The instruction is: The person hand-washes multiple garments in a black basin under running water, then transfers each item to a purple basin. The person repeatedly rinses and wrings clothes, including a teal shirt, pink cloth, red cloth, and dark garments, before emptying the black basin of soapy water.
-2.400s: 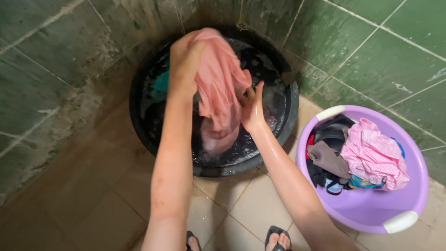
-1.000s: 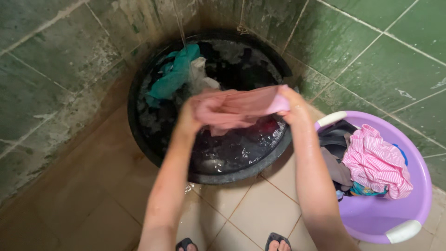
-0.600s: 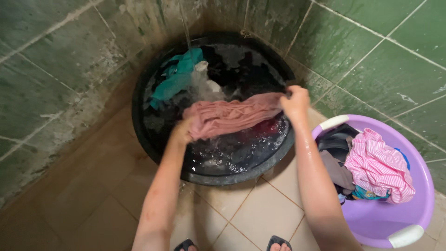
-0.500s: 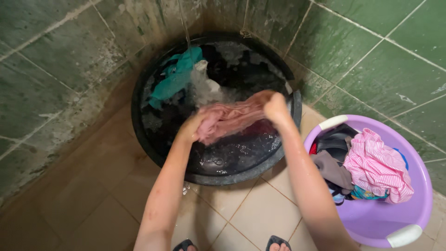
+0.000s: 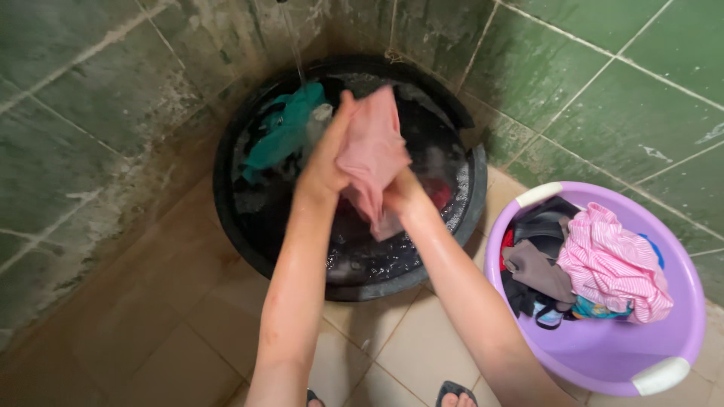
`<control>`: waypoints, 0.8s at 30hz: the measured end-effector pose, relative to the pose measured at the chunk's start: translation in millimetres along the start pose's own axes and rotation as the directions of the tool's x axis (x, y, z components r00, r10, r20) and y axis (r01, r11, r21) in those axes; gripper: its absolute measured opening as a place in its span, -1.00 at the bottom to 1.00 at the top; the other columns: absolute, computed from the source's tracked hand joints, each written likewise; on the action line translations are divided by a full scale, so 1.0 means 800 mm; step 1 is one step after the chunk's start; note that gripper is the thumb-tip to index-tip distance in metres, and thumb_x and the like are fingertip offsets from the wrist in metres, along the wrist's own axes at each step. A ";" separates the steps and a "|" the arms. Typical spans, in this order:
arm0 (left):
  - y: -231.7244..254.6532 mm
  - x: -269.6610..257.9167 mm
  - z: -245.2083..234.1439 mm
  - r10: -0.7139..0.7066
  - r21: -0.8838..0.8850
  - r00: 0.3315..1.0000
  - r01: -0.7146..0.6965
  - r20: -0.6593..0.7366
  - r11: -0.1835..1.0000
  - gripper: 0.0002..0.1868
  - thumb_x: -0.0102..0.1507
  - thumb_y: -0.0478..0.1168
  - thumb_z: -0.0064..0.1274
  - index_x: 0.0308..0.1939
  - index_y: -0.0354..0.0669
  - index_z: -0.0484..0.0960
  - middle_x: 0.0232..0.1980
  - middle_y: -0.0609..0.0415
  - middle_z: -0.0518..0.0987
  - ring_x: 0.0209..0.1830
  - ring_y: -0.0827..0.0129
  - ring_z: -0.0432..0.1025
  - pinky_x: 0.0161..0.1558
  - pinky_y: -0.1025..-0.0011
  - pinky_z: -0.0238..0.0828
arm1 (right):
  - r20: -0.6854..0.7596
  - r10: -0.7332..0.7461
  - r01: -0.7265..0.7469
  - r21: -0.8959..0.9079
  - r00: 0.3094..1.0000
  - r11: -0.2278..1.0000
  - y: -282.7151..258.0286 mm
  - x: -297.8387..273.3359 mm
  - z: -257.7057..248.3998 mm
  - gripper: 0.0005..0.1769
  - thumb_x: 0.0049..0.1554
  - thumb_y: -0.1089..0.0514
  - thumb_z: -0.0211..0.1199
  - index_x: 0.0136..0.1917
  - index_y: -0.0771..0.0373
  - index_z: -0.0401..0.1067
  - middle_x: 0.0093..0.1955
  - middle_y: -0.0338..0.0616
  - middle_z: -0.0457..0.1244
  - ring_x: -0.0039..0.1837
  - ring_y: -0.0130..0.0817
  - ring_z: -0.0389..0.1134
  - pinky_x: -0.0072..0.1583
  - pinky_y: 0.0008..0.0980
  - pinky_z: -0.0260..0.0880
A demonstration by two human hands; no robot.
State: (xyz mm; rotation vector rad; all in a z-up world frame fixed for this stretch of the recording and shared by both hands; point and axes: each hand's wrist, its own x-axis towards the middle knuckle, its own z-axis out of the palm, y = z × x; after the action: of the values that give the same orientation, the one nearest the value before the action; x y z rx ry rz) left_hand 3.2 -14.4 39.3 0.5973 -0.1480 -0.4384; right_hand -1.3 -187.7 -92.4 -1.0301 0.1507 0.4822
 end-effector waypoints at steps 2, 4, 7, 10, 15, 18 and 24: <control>0.015 -0.002 -0.040 -0.015 0.187 0.998 0.026 -0.064 0.982 -0.36 0.36 0.25 -0.11 0.18 -0.24 0.58 0.14 -0.06 0.63 0.10 0.30 0.58 0.13 0.28 0.56 | 0.017 -0.076 0.075 0.057 0.997 0.996 -0.025 -0.010 -0.009 -0.78 0.25 0.26 0.19 0.11 0.45 0.46 -0.01 -0.03 0.37 0.06 -0.17 0.42 0.06 -0.23 0.47; 0.026 -0.023 -0.093 0.041 0.413 0.965 0.072 -0.258 0.908 -0.30 0.33 0.32 -0.14 0.17 -0.22 0.62 0.06 0.09 0.68 0.05 0.40 0.58 0.08 0.36 0.53 | 0.047 -0.170 0.164 0.111 0.984 0.980 -0.063 -0.034 -0.032 -0.80 0.26 0.27 0.19 0.10 0.45 0.46 0.00 -0.02 0.37 0.07 -0.17 0.42 0.07 -0.23 0.47; 0.070 -0.062 -0.167 0.225 0.657 0.836 0.198 -0.501 0.728 -0.18 0.38 0.41 -0.12 0.19 -0.35 0.61 -0.12 0.17 0.53 -0.10 0.37 0.37 -0.06 0.29 0.31 | 0.116 -0.340 0.312 0.206 0.933 0.927 -0.144 -0.075 -0.064 -0.82 0.27 0.28 0.20 0.09 0.45 0.46 0.00 0.00 0.36 0.08 -0.18 0.42 0.09 -0.23 0.47; 0.093 -0.086 -0.211 0.338 0.737 0.712 0.368 -0.615 0.566 -0.14 0.34 0.43 -0.06 0.14 -0.40 0.64 -0.03 -0.05 0.56 0.01 0.21 0.42 0.04 0.17 0.33 | 0.125 -0.455 0.424 0.213 0.882 0.880 -0.205 -0.106 -0.087 -0.85 0.28 0.30 0.21 0.08 0.44 0.45 0.01 0.01 0.35 0.09 -0.18 0.41 0.11 -0.23 0.47; 0.001 -0.079 -0.205 0.541 0.603 0.625 0.758 -0.563 -0.249 0.05 0.21 0.38 0.11 0.49 -0.37 0.23 0.58 -0.38 0.00 0.56 -0.27 -0.13 0.31 -0.37 0.05 | -0.328 -0.417 0.014 -0.772 0.847 0.635 -0.110 -0.060 -0.052 -0.48 -0.04 0.32 0.13 0.23 0.34 0.32 0.03 0.02 0.38 -0.17 0.00 0.46 -0.19 0.00 0.47; -0.107 -0.048 -0.188 0.447 0.699 0.796 0.588 -0.409 -0.407 0.14 0.22 0.31 0.13 0.63 -0.04 -0.18 0.69 -0.25 -0.46 0.57 -0.44 -0.73 0.21 -0.74 -0.50 | -0.183 -0.495 -0.042 -0.958 0.849 0.282 -0.005 -0.006 -0.047 -0.34 -0.01 0.12 0.20 0.35 0.29 0.22 0.21 0.11 0.23 0.04 0.12 0.36 0.00 0.03 0.38; -0.219 -0.009 -0.238 0.350 0.805 0.873 0.463 -0.341 -0.371 0.07 0.22 0.28 0.13 0.63 0.23 -0.18 0.66 -0.43 -0.43 0.58 -0.49 -0.62 0.39 -0.43 -0.57 | -0.067 -0.545 -0.189 -0.967 0.836 -0.171 0.129 0.080 -0.098 0.03 0.06 -0.28 0.35 0.59 0.19 0.01 0.56 0.30 -0.08 0.44 0.36 0.16 0.38 0.09 0.22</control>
State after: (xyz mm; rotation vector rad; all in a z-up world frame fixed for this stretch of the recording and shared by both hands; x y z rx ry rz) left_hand -16.1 -43.7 -217.3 2.6685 0.0878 -0.0782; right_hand 16.5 -190.8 -236.0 -2.8332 0.0104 -0.1581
